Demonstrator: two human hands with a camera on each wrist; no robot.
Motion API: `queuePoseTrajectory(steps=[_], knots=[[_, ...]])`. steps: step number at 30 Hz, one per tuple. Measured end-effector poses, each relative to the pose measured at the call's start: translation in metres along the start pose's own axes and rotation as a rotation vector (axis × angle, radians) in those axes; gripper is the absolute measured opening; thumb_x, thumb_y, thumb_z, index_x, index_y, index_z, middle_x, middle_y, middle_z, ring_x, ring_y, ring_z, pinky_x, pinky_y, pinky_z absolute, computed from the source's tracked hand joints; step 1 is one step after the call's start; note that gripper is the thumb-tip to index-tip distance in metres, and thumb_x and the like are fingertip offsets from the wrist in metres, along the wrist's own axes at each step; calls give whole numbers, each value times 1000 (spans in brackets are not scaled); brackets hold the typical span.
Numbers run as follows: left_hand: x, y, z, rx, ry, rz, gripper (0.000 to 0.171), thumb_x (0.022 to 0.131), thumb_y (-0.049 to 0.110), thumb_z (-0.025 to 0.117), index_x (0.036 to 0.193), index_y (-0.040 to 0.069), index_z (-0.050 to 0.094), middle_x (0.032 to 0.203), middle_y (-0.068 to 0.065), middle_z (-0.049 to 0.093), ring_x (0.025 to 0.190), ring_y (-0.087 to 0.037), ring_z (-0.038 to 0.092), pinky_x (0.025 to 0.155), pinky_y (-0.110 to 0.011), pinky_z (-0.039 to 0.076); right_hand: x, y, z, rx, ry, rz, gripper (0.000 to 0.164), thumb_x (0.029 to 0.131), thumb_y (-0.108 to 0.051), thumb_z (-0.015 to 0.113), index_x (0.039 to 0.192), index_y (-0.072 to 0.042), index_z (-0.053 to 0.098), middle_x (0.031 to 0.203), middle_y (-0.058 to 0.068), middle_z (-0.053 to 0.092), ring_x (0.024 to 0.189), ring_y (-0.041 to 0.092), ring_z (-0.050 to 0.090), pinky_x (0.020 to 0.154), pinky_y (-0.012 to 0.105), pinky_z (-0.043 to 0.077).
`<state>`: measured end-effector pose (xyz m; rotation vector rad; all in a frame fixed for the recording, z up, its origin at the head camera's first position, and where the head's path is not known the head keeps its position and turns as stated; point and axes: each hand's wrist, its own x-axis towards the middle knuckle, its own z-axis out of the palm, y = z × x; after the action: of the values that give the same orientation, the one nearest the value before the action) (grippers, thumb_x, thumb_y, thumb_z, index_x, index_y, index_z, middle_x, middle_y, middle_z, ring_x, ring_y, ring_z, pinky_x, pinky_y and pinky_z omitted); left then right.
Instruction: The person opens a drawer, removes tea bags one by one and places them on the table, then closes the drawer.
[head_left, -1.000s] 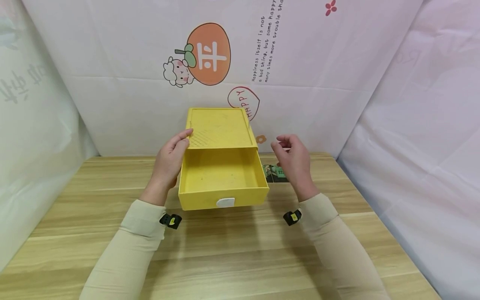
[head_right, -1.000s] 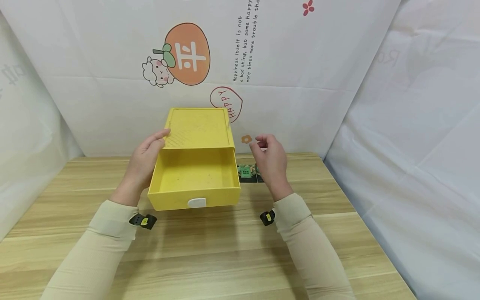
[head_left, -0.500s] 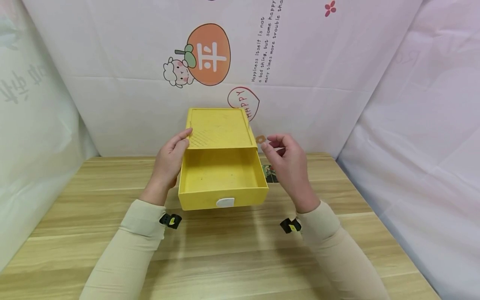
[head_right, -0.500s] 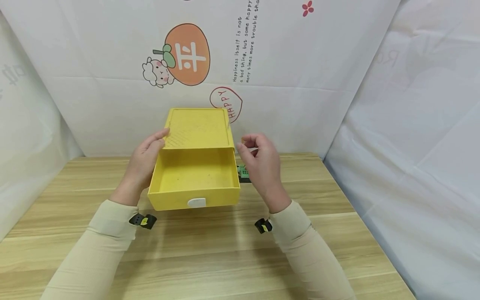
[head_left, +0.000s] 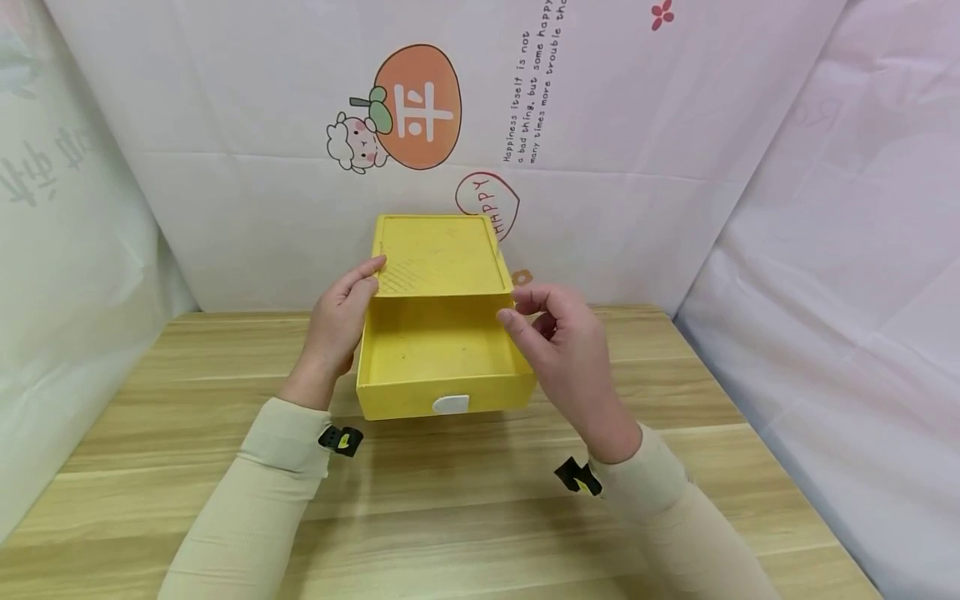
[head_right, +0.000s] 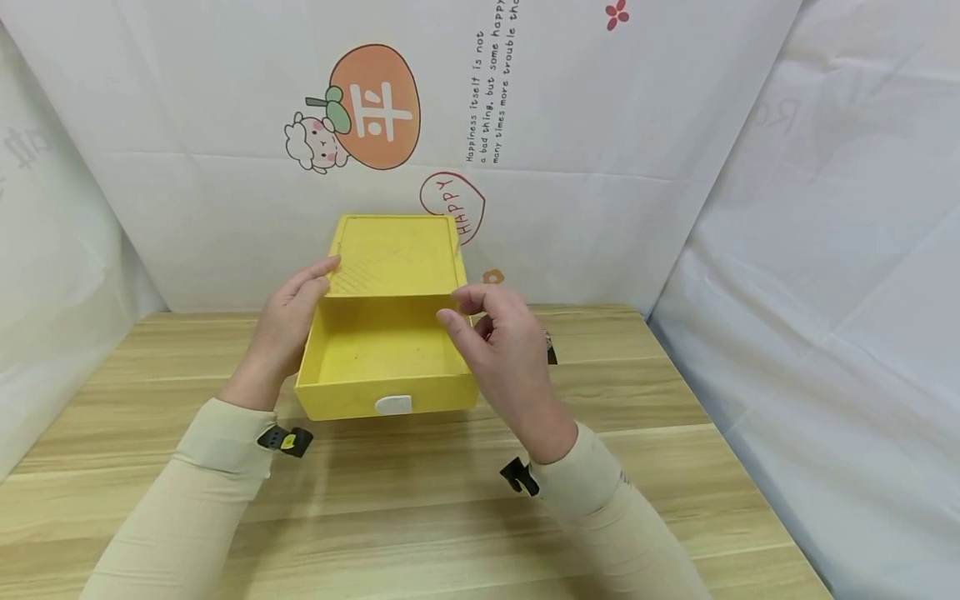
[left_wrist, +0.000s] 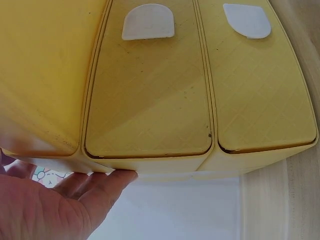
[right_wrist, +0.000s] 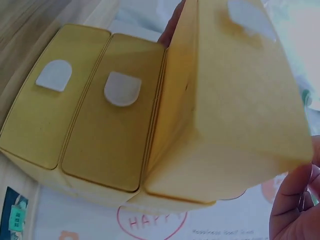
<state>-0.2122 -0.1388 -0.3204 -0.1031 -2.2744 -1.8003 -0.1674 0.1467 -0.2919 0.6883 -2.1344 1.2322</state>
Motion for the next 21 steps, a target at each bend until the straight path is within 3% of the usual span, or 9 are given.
queuePoseTrajectory(steps=[10,17,21], knots=[[0,0,0,7,7,3,48,109,40,42,153,27,55,163,8,44,155,-16,32,126,-47,28,-15,-14,4,-31,33,-289,22,87,-6,84,105,-3,72,96,9,69,62,10,45,58,18,40],[1,0,0,-8,8,5,48,109,40,43,153,26,55,163,8,44,154,-16,33,125,-46,28,-25,-23,10,-109,39,-425,28,98,-32,76,105,-5,72,94,7,68,62,11,45,57,21,41],[2,-1,1,-14,5,6,48,109,39,43,153,26,55,163,8,44,155,-16,33,125,-46,29,-30,-26,15,-111,30,-467,30,100,-35,72,104,-5,71,92,7,66,60,11,47,55,20,44]])
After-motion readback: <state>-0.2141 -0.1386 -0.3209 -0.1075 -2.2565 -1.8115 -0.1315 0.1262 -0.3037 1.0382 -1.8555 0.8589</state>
